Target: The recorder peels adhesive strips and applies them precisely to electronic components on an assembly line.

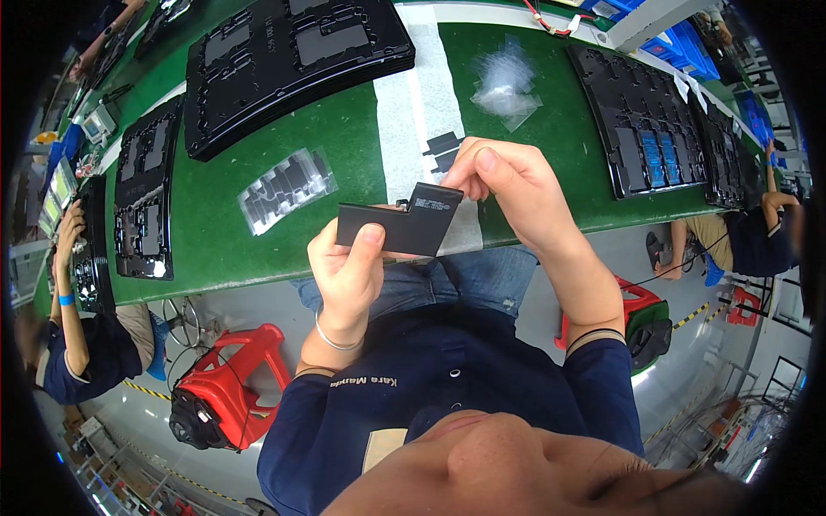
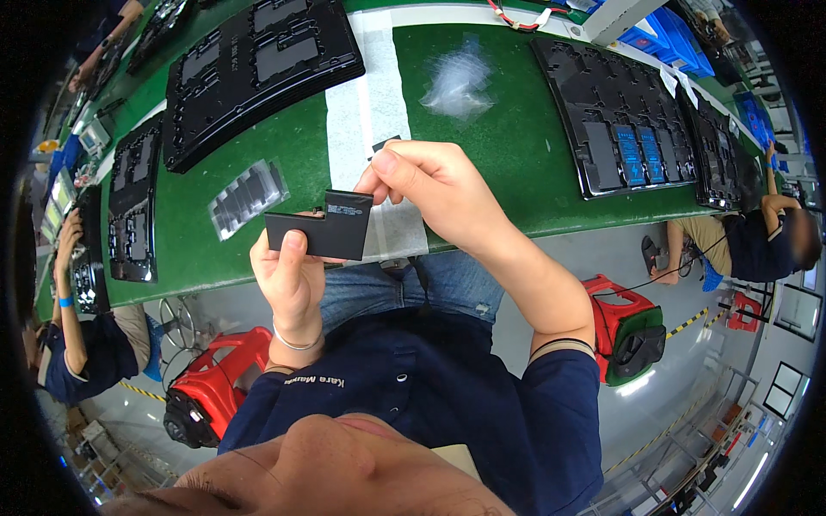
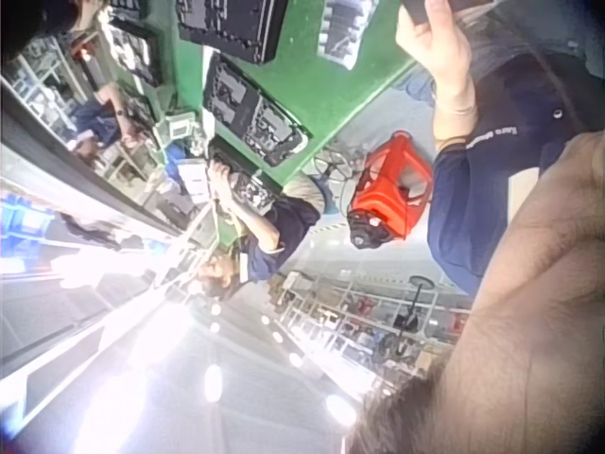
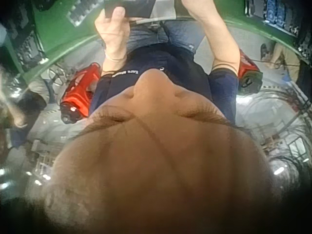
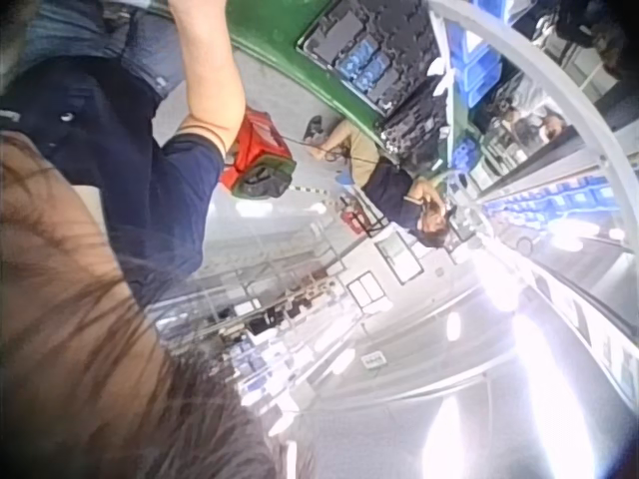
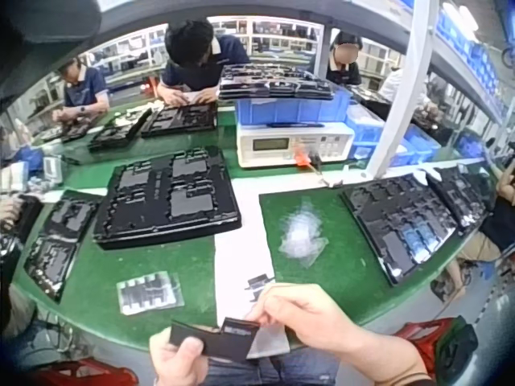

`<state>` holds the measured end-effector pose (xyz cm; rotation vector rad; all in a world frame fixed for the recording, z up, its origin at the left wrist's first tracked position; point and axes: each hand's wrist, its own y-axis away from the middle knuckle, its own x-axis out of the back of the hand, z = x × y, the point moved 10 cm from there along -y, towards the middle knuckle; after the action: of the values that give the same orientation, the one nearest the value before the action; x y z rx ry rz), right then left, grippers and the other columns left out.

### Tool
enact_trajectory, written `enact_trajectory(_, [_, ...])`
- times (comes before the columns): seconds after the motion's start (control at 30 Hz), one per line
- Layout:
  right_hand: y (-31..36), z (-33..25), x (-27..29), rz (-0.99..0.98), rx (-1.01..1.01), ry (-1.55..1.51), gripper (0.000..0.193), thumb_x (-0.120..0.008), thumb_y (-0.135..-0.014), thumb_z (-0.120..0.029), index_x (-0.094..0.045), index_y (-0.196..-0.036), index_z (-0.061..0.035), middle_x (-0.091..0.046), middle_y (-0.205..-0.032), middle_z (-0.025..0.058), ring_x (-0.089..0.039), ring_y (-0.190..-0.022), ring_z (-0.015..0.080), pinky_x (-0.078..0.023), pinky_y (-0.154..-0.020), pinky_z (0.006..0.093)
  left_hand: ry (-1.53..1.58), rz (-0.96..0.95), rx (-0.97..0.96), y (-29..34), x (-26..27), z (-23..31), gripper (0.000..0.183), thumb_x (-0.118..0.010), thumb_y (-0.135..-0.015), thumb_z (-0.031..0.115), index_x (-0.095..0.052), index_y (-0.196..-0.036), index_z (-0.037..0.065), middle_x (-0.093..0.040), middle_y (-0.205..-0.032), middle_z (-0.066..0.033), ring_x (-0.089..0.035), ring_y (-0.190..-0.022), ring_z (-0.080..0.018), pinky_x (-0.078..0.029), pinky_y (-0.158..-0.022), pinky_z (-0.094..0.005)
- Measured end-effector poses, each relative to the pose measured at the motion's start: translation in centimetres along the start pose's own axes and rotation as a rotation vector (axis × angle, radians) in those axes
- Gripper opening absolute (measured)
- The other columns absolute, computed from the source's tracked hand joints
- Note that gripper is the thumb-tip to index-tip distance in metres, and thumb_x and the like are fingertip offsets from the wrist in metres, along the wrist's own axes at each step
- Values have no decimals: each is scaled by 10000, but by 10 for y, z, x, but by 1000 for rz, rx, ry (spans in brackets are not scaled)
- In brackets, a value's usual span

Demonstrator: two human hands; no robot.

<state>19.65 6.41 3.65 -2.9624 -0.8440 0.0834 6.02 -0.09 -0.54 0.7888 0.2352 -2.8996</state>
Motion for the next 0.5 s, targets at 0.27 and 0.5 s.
enact_trajectory(0.27, [-2, 4, -7, -12, -45, -44, 347, -469, -925, -271, -595, -741, -4, -553, -681, 1, -480, -670, 68, -391, -619, 223, 145, -19, 40, 1, 1, -7, 251, -511, -883, 117, -548, -974, -114, -604, -907, -208, -638, -729, -247, -576, -585, -352])
enact_trajectory(0.5, [-1, 1, -4, 7, 31, 127, 172, -593, -834, -143, -610, -736, -3, -549, -661, 8, -448, -577, 67, -361, -532, 214, 138, -4, 38, 4, -2, -7, 242, -511, -883, 106, -546, -984, -111, -600, -929, -207, -638, -746, -248, -579, -591, -339])
